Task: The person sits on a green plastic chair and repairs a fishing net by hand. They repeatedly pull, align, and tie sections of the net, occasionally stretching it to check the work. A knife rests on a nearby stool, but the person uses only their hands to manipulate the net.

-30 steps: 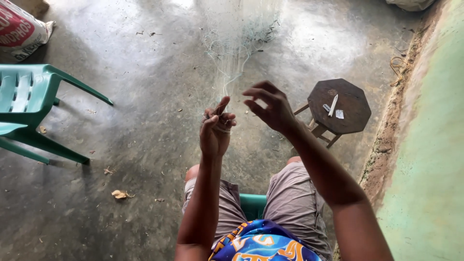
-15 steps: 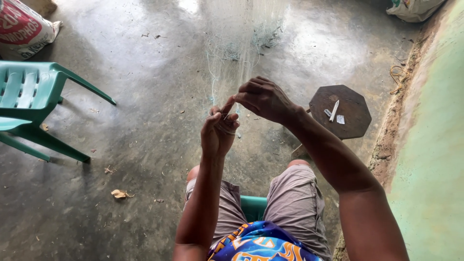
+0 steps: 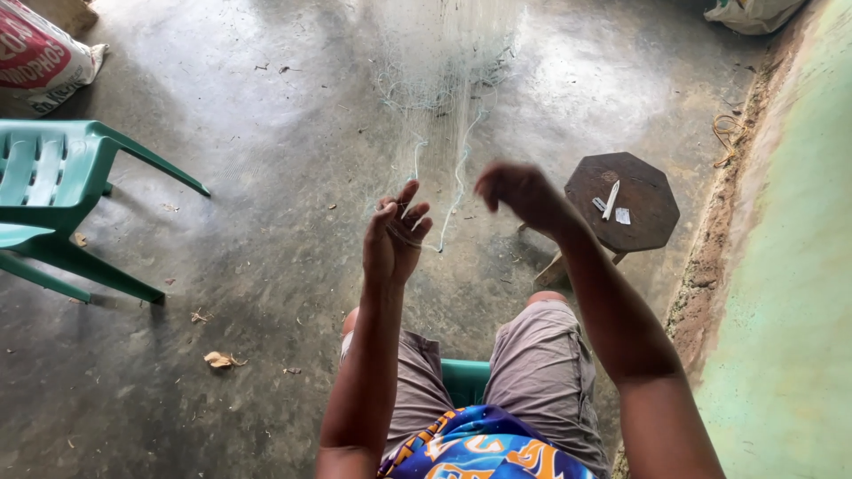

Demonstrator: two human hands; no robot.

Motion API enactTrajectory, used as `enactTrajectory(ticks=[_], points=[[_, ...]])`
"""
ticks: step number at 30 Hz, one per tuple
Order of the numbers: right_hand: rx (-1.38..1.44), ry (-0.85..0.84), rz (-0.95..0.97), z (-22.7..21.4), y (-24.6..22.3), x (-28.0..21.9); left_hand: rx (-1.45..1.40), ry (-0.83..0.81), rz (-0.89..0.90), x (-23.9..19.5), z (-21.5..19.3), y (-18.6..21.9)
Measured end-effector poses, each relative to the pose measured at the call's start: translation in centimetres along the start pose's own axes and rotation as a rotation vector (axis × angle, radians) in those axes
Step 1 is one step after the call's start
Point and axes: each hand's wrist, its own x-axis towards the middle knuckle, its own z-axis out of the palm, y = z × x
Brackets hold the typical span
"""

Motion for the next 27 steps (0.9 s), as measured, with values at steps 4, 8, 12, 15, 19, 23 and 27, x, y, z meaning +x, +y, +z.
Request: enactTrajectory(ticks=[4,8,12,15,19,23,27], points=[[-0.279,-0.135,-0.041,1.4,0.9,-1.6,0.004,0.024,-0.015,0.3,-0.7,-0.4],[-0.267,0.078,0.034,1.4,1.4,-0.6,-0.033,0.020,-0.004,0.5,-1.3,-0.9],[-0.247,0.365,-0.002,-0.4,0.8,5.0,-0.027,-0.017,0.021,0.5,-1.3,-1.5],[-0.217,0.346,-0.019,-1.3,-2.9,10.9,-0.042,0.010,0.018,-0.6,1.4,-1.2],[-0.354,0.414,-0.084,-2.0,-3.7,17.1,-0.032,-0.016,0.010,-1.0,1.4,-2.1],[-0.203,0.502,0.203,-2.1,-5.0,21.0,-0.078,-0.044,0.007,-1.6,1.3,-2.2],[-0.070,0.423,0.316,-3.9,-6.0,22.3,-0.138,-0.012,0.068,-1.2,0.2,-1.2]])
